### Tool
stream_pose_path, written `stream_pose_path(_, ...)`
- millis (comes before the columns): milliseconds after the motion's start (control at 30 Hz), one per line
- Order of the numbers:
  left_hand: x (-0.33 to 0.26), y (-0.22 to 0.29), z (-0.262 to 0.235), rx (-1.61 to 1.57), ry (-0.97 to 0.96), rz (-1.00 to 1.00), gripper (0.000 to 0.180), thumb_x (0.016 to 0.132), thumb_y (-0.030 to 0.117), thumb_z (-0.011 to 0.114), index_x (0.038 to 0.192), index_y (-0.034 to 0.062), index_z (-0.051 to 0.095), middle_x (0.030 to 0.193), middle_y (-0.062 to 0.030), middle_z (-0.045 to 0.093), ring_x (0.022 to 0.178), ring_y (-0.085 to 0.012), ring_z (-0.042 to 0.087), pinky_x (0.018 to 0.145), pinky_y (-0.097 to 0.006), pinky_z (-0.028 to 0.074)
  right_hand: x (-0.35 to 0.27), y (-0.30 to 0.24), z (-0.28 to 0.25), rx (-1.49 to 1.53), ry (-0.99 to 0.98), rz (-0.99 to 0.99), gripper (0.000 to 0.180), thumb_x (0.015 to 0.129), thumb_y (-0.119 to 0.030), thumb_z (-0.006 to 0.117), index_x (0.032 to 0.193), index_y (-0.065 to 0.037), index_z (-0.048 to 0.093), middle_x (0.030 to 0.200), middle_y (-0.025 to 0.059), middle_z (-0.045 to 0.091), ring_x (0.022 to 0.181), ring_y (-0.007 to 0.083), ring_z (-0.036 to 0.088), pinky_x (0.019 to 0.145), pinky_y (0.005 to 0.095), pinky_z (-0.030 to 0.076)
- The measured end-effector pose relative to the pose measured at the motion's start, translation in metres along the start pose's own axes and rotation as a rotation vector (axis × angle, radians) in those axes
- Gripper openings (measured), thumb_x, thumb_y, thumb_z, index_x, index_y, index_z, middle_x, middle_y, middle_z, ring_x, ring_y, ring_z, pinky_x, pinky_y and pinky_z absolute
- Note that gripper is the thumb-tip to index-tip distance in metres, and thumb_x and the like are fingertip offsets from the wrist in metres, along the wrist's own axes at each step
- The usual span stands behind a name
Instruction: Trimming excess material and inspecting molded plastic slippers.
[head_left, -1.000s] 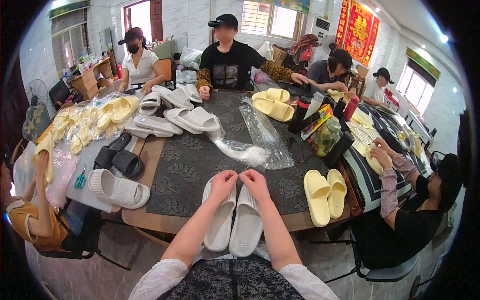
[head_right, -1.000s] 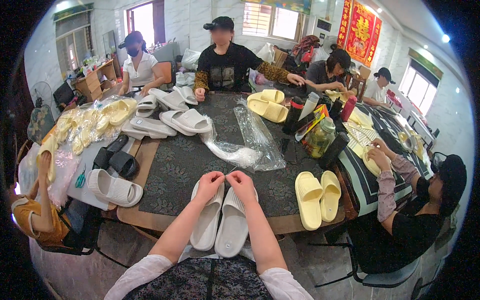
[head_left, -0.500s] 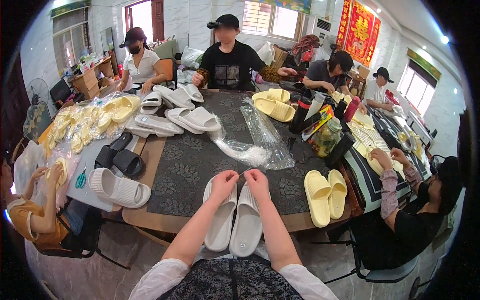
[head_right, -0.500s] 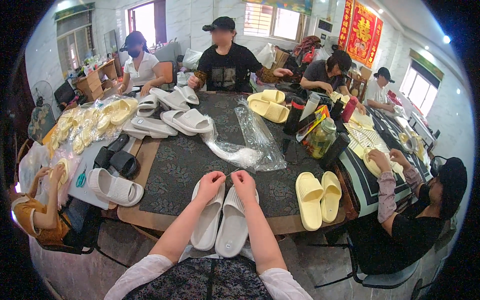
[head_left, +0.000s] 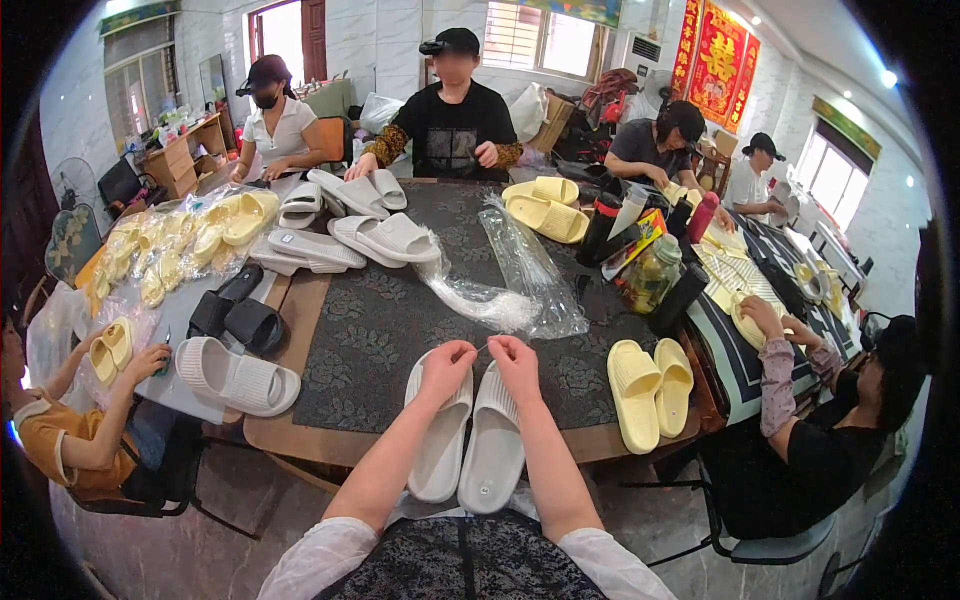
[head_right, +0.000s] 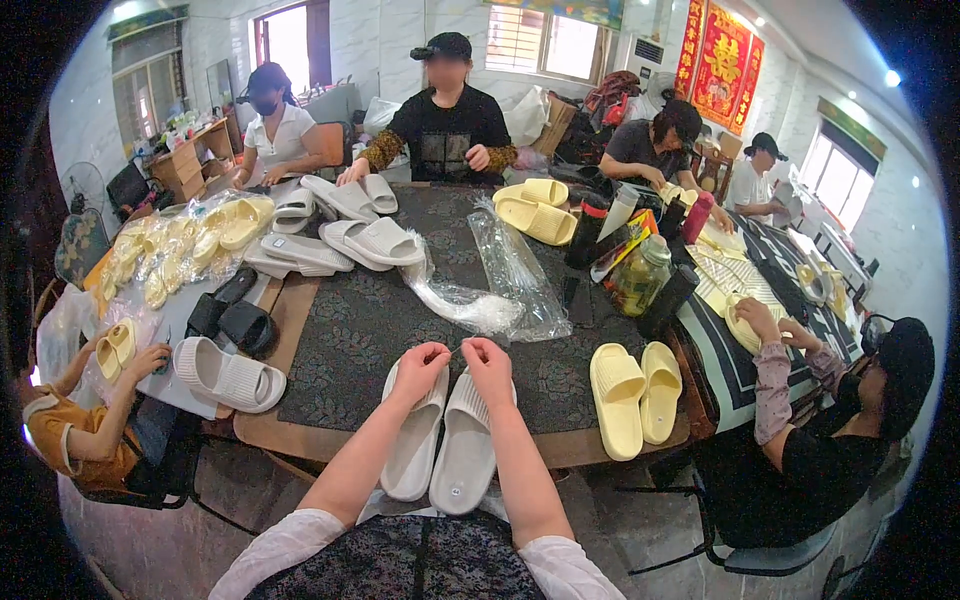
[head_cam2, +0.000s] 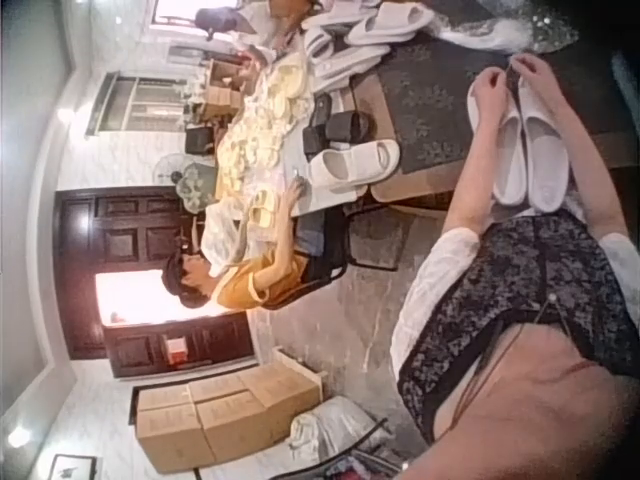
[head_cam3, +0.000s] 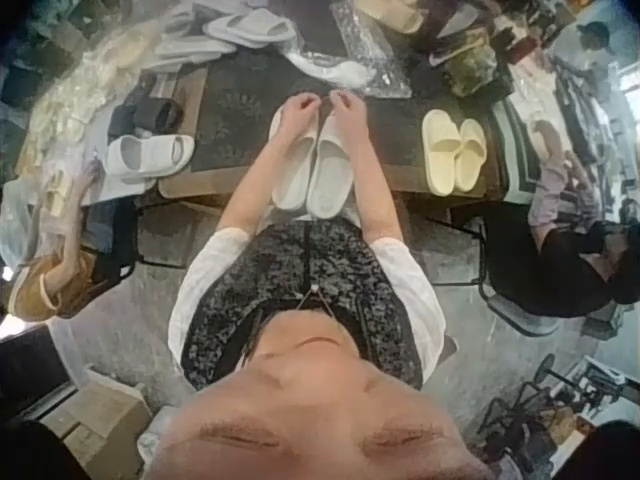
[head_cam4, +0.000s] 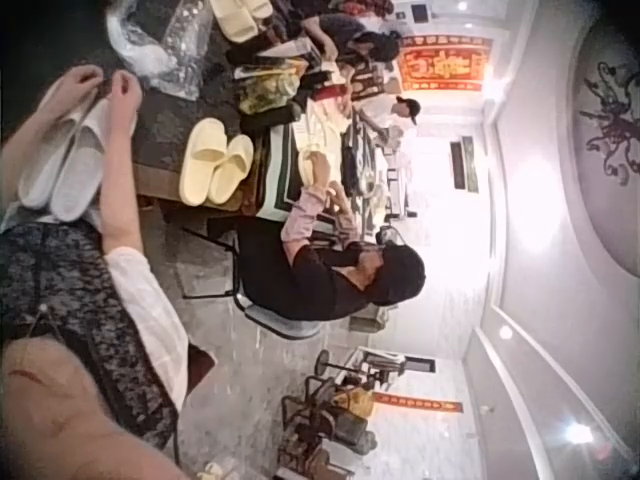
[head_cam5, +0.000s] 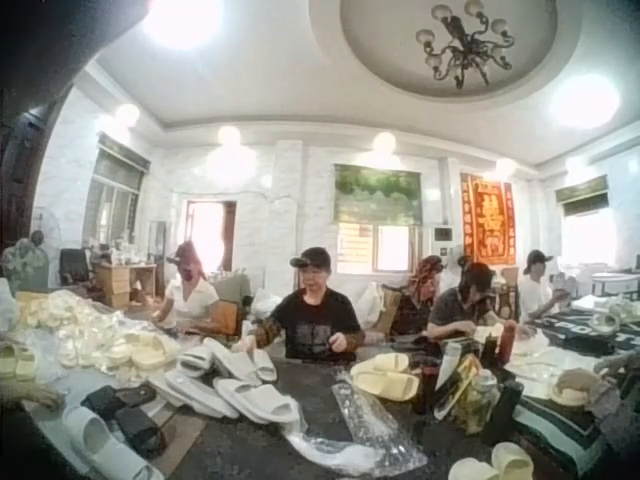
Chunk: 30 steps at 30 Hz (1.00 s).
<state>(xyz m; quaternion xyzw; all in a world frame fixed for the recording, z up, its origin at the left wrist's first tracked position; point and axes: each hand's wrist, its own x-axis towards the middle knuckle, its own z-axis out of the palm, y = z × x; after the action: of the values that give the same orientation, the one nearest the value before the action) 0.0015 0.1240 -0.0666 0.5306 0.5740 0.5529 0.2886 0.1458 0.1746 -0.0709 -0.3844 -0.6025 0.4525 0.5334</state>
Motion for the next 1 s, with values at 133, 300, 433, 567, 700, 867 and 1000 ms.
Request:
stream_pose_path(133,-0.001,0.001,-0.002,0.012,0.016,0.008,0.015,0.084,0.014,0.065,0.091,0.0,0.067,0.073,-0.0023,0.065,0.068,-0.0078,0.057,0.064,-0.025,0.047,-0.003,-0.008,0.001,-0.113,-0.105,0.05,0.019,0.087,-0.017,0.068,0.094,0.0,0.07,0.076,-0.0051,0.062,0.066,0.0019,0.05,0.06,0.0188,0.041)
stream_pose_path(300,-0.001,0.0,0.0,-0.009,0.009,-0.015,0.014,0.084,0.014,0.065,0.09,0.0008,0.067,0.073,-0.0019,0.065,0.067,-0.0079,0.057,0.064,-0.025,0.047,0.0,-0.001,-0.002,0.068,0.043,0.07,0.019,0.085,-0.019,0.07,0.091,0.0,0.068,0.072,-0.0047,0.061,0.064,0.0028,0.049,0.059,0.0204,0.041)
stream_pose_path(433,-0.001,-0.005,0.002,0.024,0.021,0.01,0.014,0.084,0.014,0.066,0.089,0.0013,0.067,0.073,-0.0017,0.065,0.066,-0.0078,0.057,0.063,-0.025,0.047,0.001,0.008,-0.007,0.056,-0.058,0.079,0.017,0.085,-0.018,0.07,0.089,-0.002,0.068,0.075,-0.0041,0.062,0.067,0.0028,0.051,0.061,0.0199,0.042)
stream_pose_path(567,-0.002,-0.003,-0.002,0.035,0.025,-0.004,0.014,0.084,0.014,0.066,0.089,0.0012,0.067,0.072,-0.0016,0.065,0.066,-0.0077,0.056,0.062,-0.025,0.046,-0.003,-0.001,0.001,-0.073,-0.204,0.065,0.016,0.086,-0.018,0.069,0.091,-0.003,0.067,0.074,-0.006,0.06,0.067,0.0015,0.049,0.059,0.0194,0.04)
stream_pose_path(700,-0.001,0.004,0.002,0.035,0.022,0.011,0.014,0.084,0.014,0.066,0.09,0.0011,0.067,0.072,-0.0003,0.064,0.065,-0.0072,0.055,0.061,-0.025,0.046,0.001,0.0,-0.004,-0.013,-0.006,0.091,0.015,0.086,-0.017,0.068,0.09,-0.003,0.067,0.076,-0.0024,0.064,0.069,0.0043,0.054,0.062,0.0209,0.044)
stream_pose_path(867,0.002,-0.009,0.003,-0.03,0.025,0.047,0.013,0.084,0.013,0.065,0.089,0.0007,0.067,0.071,0.0009,0.063,0.065,-0.0066,0.054,0.061,-0.024,0.045,-0.002,-0.007,-0.002,0.024,-0.078,0.075,0.014,0.086,-0.017,0.068,0.089,-0.003,0.067,0.077,-0.0049,0.061,0.069,0.002,0.05,0.062,0.0197,0.042)
stream_pose_path(1000,-0.002,0.003,-0.003,0.024,0.013,0.042,0.013,0.084,0.012,0.064,0.088,-0.0003,0.066,0.072,-0.0002,0.063,0.065,-0.0075,0.055,0.061,-0.026,0.045,-0.004,-0.006,0.003,-0.077,-0.102,0.057,0.014,0.086,-0.017,0.068,0.09,-0.003,0.067,0.079,-0.0019,0.064,0.071,0.0052,0.055,0.065,0.0217,0.045)
